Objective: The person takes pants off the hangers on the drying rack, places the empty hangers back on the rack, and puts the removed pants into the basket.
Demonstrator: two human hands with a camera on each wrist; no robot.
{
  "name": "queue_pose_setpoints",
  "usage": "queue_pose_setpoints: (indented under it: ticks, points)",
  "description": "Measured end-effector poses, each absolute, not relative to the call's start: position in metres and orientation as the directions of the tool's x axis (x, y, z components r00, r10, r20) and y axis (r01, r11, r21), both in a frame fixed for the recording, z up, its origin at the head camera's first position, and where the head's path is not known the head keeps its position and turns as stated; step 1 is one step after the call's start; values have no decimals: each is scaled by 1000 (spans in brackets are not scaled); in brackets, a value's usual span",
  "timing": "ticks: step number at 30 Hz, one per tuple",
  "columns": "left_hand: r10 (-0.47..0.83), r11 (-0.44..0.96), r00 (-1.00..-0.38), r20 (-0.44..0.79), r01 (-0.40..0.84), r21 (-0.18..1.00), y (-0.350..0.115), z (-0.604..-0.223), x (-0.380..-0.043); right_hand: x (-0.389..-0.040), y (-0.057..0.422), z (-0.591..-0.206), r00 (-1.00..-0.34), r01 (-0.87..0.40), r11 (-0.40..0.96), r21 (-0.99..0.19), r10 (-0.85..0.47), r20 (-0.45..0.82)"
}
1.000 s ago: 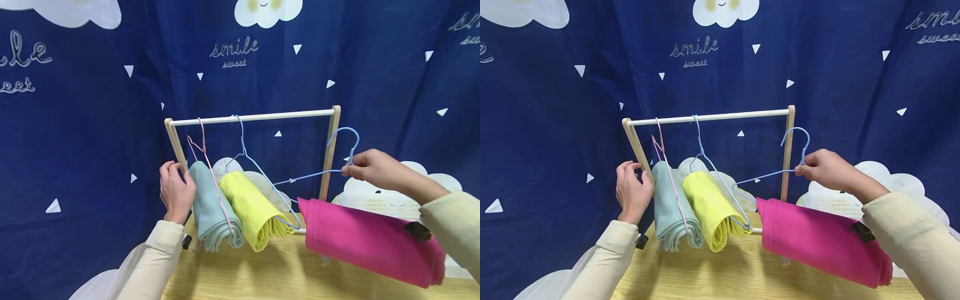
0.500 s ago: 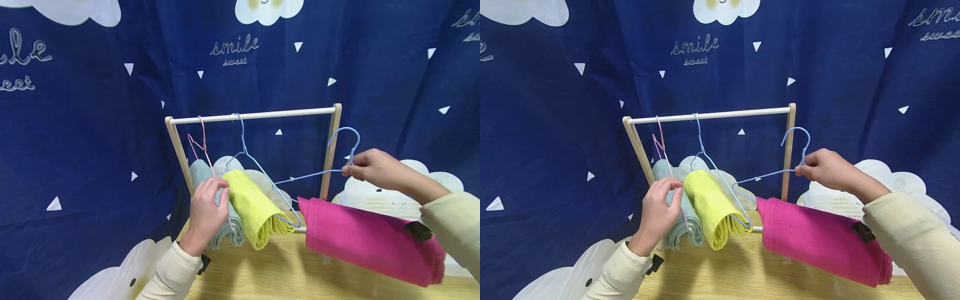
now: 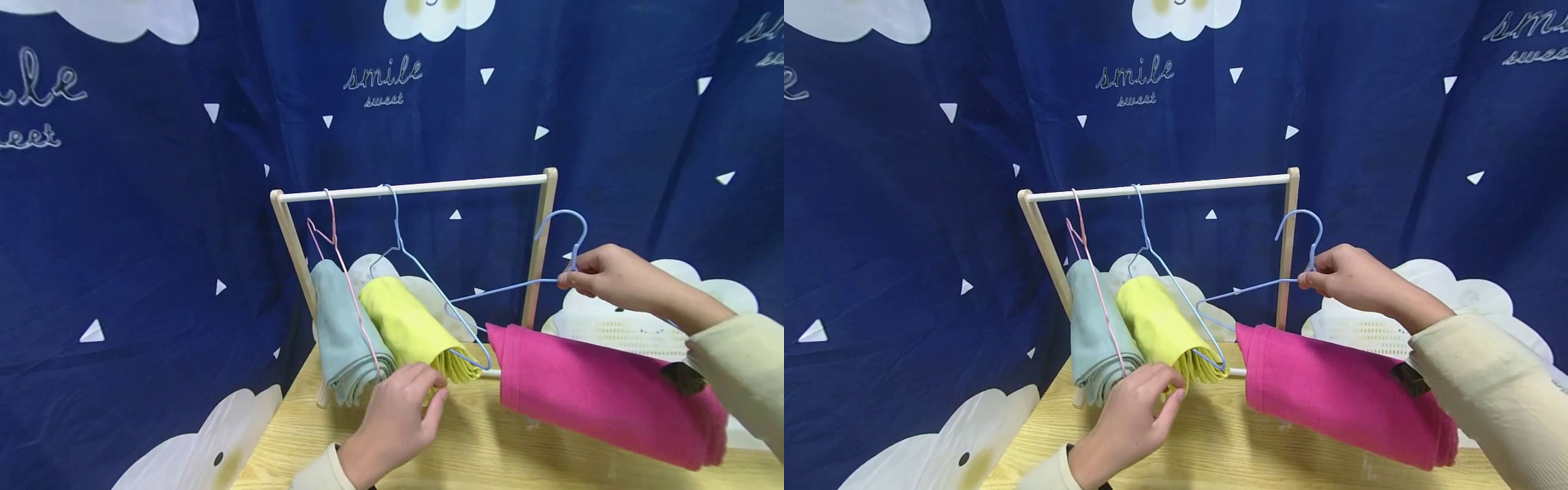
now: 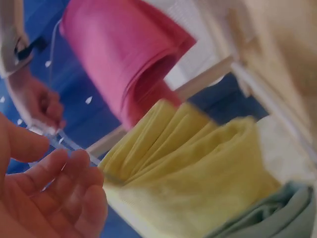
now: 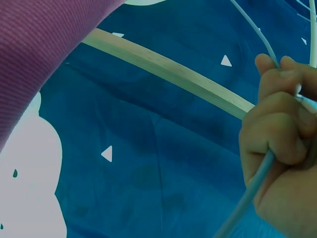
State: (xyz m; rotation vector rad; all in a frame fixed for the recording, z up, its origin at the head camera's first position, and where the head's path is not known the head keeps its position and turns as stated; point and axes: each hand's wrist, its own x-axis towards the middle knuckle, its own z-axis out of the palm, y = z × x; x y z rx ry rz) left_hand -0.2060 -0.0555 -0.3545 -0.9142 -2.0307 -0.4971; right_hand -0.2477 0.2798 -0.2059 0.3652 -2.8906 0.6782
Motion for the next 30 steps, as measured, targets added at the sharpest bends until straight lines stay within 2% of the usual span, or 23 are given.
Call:
queue_pose_setpoints:
  ticks: [7, 20, 24, 27, 30]
  points:
    - [482, 673, -465, 742, 739, 26, -48, -376, -204, -247, 279, -208, -959, -269, 869, -414, -204, 196]
    - [534, 644, -543, 648, 758, 105, -26, -394, -215, -247, 280, -208, -960, -268, 867, -420, -204, 193]
    - [536, 650, -624, 569, 735, 194, -13, -398, -216, -248, 280, -209, -959, -272, 866, -420, -208, 192]
    - [537, 653, -712, 453, 691, 311, -2, -397, -215, -249, 280, -209, -959, -272, 867, -418, -206, 197]
    - [536, 640, -771, 343, 637, 430, 9, -396, -216, -250, 280, -209, -954, -283, 864, -416, -211, 212]
